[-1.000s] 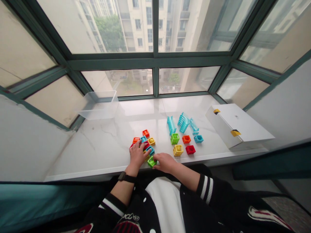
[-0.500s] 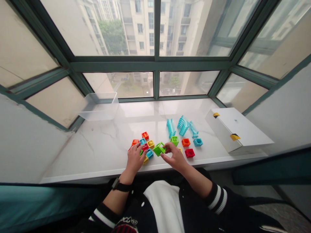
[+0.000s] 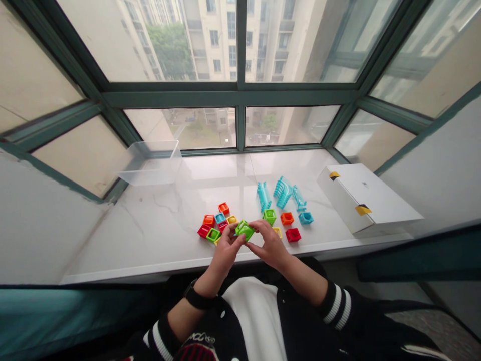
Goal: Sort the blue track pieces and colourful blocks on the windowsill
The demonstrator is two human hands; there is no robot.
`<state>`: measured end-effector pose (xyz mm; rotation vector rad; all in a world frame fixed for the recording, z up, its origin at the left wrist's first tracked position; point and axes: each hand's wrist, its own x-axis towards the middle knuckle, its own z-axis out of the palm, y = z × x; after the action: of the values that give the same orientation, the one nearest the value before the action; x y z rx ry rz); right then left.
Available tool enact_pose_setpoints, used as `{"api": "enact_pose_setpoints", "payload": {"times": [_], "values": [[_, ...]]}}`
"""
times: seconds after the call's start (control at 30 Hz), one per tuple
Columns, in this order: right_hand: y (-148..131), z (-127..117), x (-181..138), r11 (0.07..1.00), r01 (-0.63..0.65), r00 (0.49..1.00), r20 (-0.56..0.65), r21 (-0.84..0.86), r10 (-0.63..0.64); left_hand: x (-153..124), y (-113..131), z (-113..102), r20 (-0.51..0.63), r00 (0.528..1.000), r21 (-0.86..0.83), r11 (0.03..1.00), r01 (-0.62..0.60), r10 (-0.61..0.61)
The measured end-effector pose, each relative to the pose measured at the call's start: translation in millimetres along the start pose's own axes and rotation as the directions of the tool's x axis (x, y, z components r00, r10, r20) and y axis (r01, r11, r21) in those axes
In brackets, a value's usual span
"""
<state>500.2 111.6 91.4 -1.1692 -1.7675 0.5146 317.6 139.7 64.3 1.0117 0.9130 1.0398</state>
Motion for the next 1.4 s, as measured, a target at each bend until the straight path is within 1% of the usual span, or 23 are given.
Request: {"api": "enact_pose_setpoints", "payload": {"times": [0.07, 0.13, 0.2, 0.23, 0.3, 0.33, 0.4, 0.43, 0.5, 0.57, 0.63, 0.7, 0.8, 0.9, 1.03, 1.1, 1.2, 1.3, 1.4], "values": [[1.0, -4.7, -0.6, 0.999, -0.003, 0.999, 0.042, 0.04, 0.001, 1.2, 0.9, -4.0, 0.006, 1.0, -0.033, 0.999, 0.011, -0.011], [4.1, -8.4, 0.2, 0.994, -0.046, 0.999, 0.023, 0.098, 0.044, 2.1, 2.1, -8.2, 0.02, 0.999, -0.057, 0.998, 0.028, -0.027], [8.2, -9.2, 2.3, 0.973, -0.147, 0.988, -0.01, 0.18, 0.151, 2.3, 3.1, -10.4, 0.054, 0.998, -0.063, 0.997, 0.044, -0.04], [10.4, -8.4, 3.5, 0.949, -0.213, 0.976, 0.005, 0.234, 0.217, 2.4, 3.3, -10.7, 0.076, 0.996, -0.059, 0.997, 0.048, -0.043], [14.0, -5.7, 5.4, 0.874, -0.343, 0.939, 0.121, 0.344, 0.321, 2.7, 2.5, -10.1, 0.117, 0.992, -0.043, 0.998, 0.049, -0.044], [15.4, -4.3, 5.8, 0.834, -0.392, 0.92, 0.194, 0.388, 0.342, 3.2, 1.4, -9.6, 0.128, 0.991, -0.033, 0.998, 0.047, -0.043], [17.6, -2.4, 5.3, 0.791, -0.432, 0.898, 0.288, 0.432, 0.333, 4.6, -1.7, -8.5, 0.117, 0.993, -0.023, 0.999, 0.035, -0.032], [18.4, -2.1, 4.6, 0.794, -0.428, 0.899, 0.297, 0.432, 0.322, 5.5, -3.3, -8.0, 0.098, 0.995, -0.023, 0.999, 0.026, -0.024], [19.8, -2.6, 3.0, 0.823, -0.406, 0.911, 0.252, 0.397, 0.328, 7.0, -5.5, -6.6, 0.048, 0.999, -0.02, 1.0, 0.004, -0.003], [20.4, -4.0, 2.2, 0.85, -0.4, 0.916, 0.172, 0.343, 0.362, 7.9, -5.6, -4.0, 0.022, 1.0, 0.003, 1.0, -0.017, 0.017], [19.9, -5.6, 3.0, 0.868, -0.392, 0.919, 0.087, 0.305, 0.385, 8.5, -3.5, 0.1, 0.024, 0.999, 0.036, 0.999, -0.036, 0.035], [18.4, -7.7, 5.1, 0.887, -0.364, 0.926, 0.013, 0.284, 0.377, 9.5, -0.2, 4.9, 0.043, 0.997, 0.064, 0.996, -0.065, 0.062], [17.1, -12.5, 8.4, 0.917, -0.312, 0.937, -0.081, 0.247, 0.341, 14.0, 5.4, 10.6, 0.094, 0.987, 0.115, 0.984, -0.137, 0.127], [20.4, -19.6, 10.2, 0.936, -0.278, 0.94, -0.141, 0.214, 0.311, 22.7, 12.5, 13.6, 0.191, 0.969, 0.193, 0.961, -0.196, 0.159], [31.3, -30.9, 9.8, 0.956, -0.246, 0.933, -0.229, 0.16, 0.279, 37.7, 21.9, 20.6, 0.303, 0.932, 0.324, 0.899, -0.295, 0.196], [37.2, -36.6, 9.4, 0.956, -0.255, 0.927, -0.245, 0.145, 0.284, 45.2, 24.1, 27.8, 0.319, 0.922, 0.37, 0.867, -0.335, 0.22], [46.1, -45.6, 9.4, 0.931, -0.305, 0.911, -0.226, 0.199, 0.346, 55.3, 24.5, 40.8, 0.328, 0.913, 0.402, 0.839, -0.366, 0.241], [55.7, -55.9, 10.5, 0.898, -0.357, 0.902, -0.154, 0.258, 0.403, 63.5, 23.9, 51.0, 0.367, 0.897, 0.426, 0.813, -0.398, 0.247], [65.8, -67.0, 12.7, 0.891, -0.386, 0.908, -0.074, 0.24, 0.413, 70.7, 21.3, 56.1, 0.389, 0.89, 0.448, 0.795, -0.41, 0.24]]}}
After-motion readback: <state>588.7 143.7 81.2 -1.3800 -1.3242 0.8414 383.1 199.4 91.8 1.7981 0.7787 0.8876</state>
